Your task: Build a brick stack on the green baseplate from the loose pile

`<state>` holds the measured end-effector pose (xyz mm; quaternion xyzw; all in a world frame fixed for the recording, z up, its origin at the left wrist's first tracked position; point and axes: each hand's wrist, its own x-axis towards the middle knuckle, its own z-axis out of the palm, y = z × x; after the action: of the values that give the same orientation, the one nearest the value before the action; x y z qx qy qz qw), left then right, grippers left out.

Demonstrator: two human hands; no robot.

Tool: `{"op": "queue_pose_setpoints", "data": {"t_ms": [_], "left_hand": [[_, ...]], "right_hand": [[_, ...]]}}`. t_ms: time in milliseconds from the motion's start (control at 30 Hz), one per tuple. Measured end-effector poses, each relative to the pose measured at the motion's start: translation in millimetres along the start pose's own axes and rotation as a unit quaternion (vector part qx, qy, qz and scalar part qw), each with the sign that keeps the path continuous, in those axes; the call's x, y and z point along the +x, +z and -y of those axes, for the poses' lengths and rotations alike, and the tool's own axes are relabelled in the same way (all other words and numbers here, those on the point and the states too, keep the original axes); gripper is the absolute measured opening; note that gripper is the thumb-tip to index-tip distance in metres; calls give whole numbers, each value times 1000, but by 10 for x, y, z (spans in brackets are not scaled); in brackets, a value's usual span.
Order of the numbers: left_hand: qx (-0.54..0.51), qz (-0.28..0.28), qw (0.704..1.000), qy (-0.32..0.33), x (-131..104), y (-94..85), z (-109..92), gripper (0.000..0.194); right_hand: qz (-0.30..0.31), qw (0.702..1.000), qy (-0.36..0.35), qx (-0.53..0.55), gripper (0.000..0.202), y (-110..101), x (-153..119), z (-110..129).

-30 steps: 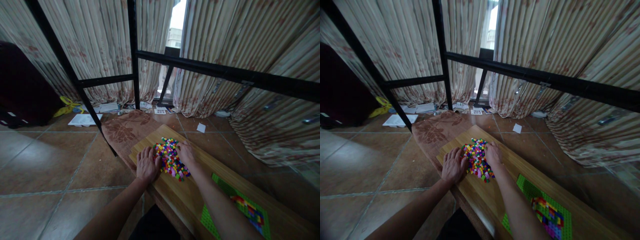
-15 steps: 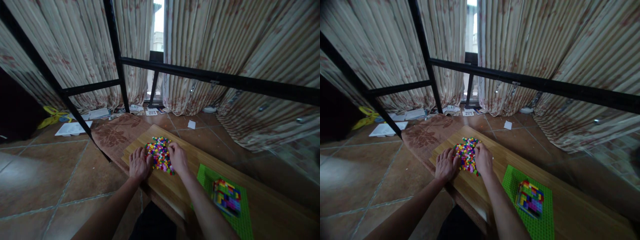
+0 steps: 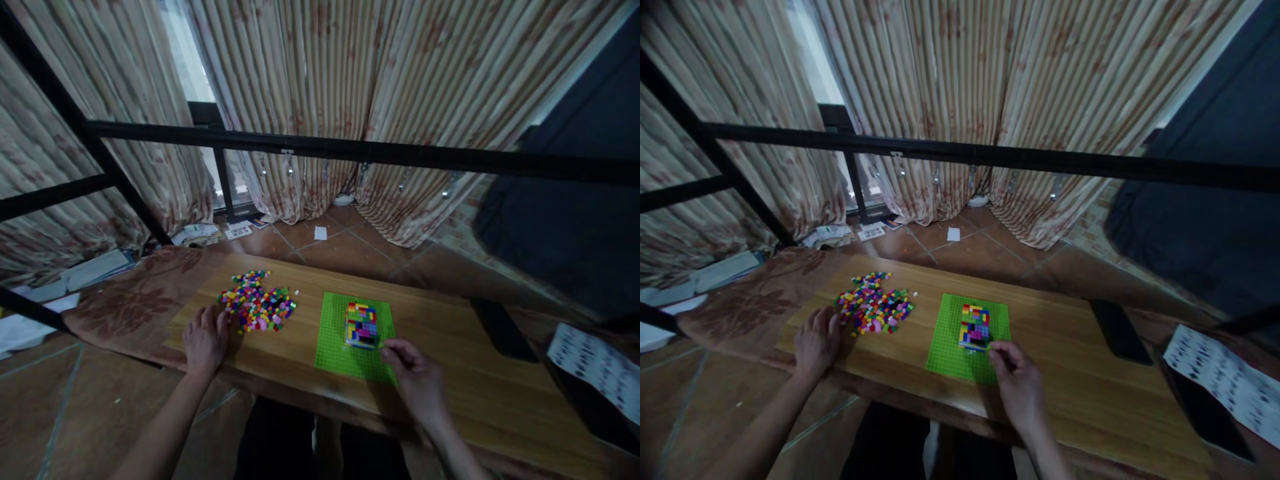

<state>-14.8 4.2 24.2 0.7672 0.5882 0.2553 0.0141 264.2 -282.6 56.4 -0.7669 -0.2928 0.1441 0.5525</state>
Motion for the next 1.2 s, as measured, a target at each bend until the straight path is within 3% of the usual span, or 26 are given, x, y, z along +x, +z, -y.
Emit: {"op": "queue_pose_setpoints", "data": {"t_ms": [100,200,367,433,533,667,900,1200], "left_hand": [[-39,-43,998,13,-90,-54,-195,47],[-104,-49,987,108,-309,-122,-638,43],[-160,79,932,314,-743,-210,-1558,43],[-160,124,917,344,-839,-224,-1834,45],[-159,162,902,367,-887,-207,-2093,44],[-147,180,895,380,-899,-132,-2225,47],[-122,182,891,398,-945,-71,-2278,49],[-83,158,886,427,-933,-44,-2305,45]], "right_hand": [[-25,999,-28,-36,28,-156,261,-116],[-13,995,-82,-58,25,-118,426,-140],[27,987,-137,-77,23,7,516,-68],[28,986,-149,-72,22,30,529,-46],[20,983,-168,-69,21,48,547,-34],[18,979,-187,-73,22,63,553,-45],[-2,980,-192,-44,23,98,534,-115],[-13,993,-95,73,15,137,578,-186]]}}
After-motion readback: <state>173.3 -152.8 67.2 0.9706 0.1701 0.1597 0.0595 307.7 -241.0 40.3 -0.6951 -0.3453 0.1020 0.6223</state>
